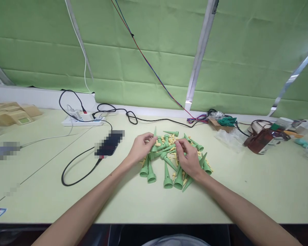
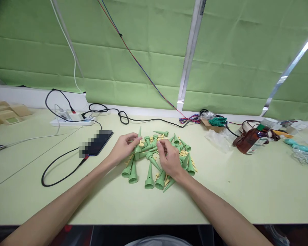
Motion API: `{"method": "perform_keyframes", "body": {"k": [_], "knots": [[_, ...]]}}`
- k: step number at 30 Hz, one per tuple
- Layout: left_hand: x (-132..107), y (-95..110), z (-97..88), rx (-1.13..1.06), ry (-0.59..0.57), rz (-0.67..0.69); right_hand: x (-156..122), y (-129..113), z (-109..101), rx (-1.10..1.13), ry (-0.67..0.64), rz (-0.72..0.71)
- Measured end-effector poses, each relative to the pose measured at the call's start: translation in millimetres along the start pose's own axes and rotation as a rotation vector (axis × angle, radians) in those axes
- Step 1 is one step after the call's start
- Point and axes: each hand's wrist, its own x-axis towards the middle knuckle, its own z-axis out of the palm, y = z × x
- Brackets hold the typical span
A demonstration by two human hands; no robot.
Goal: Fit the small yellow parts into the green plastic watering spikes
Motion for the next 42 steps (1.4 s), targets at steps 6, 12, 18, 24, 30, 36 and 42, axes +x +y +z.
{"method": "perform_keyframes", "body": {"k": [6, 12, 18, 24, 30, 36, 42], "knots": [[16, -19, -24.1, 0.276, 0.29, -0.088, -2, 1, 0, -0.053, -0.036, -0.018], [17, -30, -22.9, 0.378, 0.26, -0.088, -2, 0, -1, -0.068, -0.067, -0.021], [17, -35, -17.1, 0.397, 0.203, -0.076, -2, -2, 0, -0.083, -0.074, -0.031], [15, -35, -16.9, 0.413, 0.144, -0.072, -1, -5, -1, -0.076, -0.083, -0.036], [14, -36, -15.5, 0.488, 0.119, -0.067, -1, -4, 0, -0.071, -0.098, -0.04], [12, -35, -14.3, 0.536, 0.104, -0.066, -1, -4, 0, -0.07, -0.107, -0.048], [12, -34, -12.7, 0.529, 0.119, -0.064, 0, -5, 0, -0.055, -0.112, -0.05]]}}
